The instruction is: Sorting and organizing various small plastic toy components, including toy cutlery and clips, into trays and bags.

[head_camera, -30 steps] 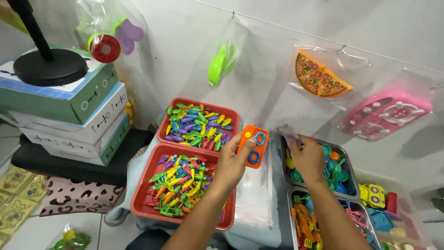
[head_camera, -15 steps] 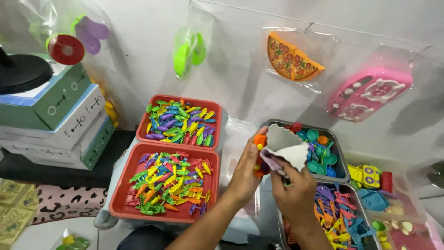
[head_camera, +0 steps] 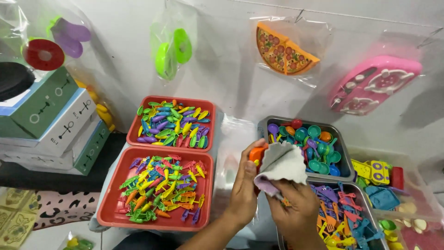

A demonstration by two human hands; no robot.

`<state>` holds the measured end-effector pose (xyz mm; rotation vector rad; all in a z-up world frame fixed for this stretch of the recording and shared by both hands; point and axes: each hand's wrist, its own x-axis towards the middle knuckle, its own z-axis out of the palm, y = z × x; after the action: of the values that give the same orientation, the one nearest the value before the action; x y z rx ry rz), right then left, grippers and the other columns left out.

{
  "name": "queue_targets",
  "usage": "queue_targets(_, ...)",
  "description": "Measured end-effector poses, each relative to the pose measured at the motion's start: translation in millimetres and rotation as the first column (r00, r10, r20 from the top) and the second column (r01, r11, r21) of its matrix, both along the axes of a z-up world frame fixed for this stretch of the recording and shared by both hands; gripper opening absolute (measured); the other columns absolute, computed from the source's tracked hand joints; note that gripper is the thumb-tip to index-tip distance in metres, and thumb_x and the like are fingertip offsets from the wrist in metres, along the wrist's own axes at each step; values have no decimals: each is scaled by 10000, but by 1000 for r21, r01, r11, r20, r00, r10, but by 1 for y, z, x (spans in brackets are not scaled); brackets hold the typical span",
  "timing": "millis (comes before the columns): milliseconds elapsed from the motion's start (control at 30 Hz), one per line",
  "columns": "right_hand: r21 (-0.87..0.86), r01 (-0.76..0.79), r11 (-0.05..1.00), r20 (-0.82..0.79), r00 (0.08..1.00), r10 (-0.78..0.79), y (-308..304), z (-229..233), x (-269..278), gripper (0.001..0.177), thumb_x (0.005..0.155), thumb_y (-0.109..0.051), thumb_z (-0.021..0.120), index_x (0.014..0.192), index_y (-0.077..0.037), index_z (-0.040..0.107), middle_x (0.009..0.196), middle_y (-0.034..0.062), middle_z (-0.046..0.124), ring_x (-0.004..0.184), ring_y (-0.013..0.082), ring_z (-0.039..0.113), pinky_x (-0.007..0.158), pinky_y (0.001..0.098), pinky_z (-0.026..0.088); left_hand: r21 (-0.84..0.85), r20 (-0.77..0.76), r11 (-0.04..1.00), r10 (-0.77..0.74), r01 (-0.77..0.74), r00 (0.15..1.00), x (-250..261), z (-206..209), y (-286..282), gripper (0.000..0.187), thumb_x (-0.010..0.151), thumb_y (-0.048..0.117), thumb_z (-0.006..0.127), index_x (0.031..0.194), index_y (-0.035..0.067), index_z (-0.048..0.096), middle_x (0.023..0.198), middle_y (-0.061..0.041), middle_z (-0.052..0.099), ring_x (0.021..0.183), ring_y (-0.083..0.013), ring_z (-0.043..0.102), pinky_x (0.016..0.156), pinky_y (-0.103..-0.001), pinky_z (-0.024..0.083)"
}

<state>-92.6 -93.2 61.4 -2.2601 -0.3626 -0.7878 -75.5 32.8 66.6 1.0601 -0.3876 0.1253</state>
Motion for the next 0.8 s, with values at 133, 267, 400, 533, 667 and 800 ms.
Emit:
queue_targets(133, 115, 35, 993, -103, 994, -23, 10, 19, -1, 248, 768, 20, 743, 1009, -31, 768, 919, 69, 706, 735, 181, 646, 676, 281, 503, 163, 46, 987, -16, 9, 999, -1, 3, 0, 601, 1092, 444, 208, 1549, 55, 211, 1589, -210, 341, 1447, -323, 378, 1179, -422, 287)
queue_targets(267, 106, -12, 994, -59, 998, 19, 3, 5, -9, 345, 687, 50, 777, 1025, -19, 776, 924, 85, 718, 684, 166, 655, 604, 258, 511, 190, 10, 979, -74, 71, 997, 0, 2, 4, 581, 1091, 427, 195, 1551, 72, 192, 1586, -218, 323, 1457, -360, 371, 1192, -495, 312)
queue_targets(400, 5, -27, 1000, 88, 996, 26, -11, -35, -11, 296, 586, -48, 783, 881, -73, 788, 787, 99, 660, 626, 218, 567, 553, 313, 462, 39, -14, 993, -113, 114, 993, -1, 1, 2, 657, 1067, 520, 249, 1562, 97, 164, 1549, -191, 323, 1422, -329, 383, 1153, -465, 338)
queue_targets(533, -61, -31, 998, 188, 981, 42, -3, -24, -16, 345, 637, -69, 804, 981, -85, 791, 960, 151, 702, 788, 274, 622, 715, 372, 508, -57, -159, 978, -209, 202, 965, -9, 7, 1, 833, 970, 692, 174, 1603, 156, 97, 1654, -156, 244, 1503, -337, 255, 1162, -481, 252)
queue_targets(667, -140, -198, 970, 202, 954, 224, 2, -6, -14, 331, 594, -99, 715, 918, -56, 762, 1009, 137, 676, 863, 319, 614, 783, 416, 539, 189, -271, 982, 75, -23, 960, -5, -42, 8, 675, 1048, 454, 220, 1574, 39, 298, 1422, -151, 614, 1181, -196, 621, 943, -278, 493)
queue_targets(800, -208, -225, 952, 163, 952, 261, -1, -6, -6, 339, 603, -88, 767, 938, -36, 752, 1059, 93, 735, 1010, 323, 668, 939, 435, 555, -291, -357, 955, -56, -54, 932, 7, 16, 17, 583, 991, 258, 377, 1553, 108, 358, 1468, -127, 504, 1319, -225, 509, 1095, -353, 394)
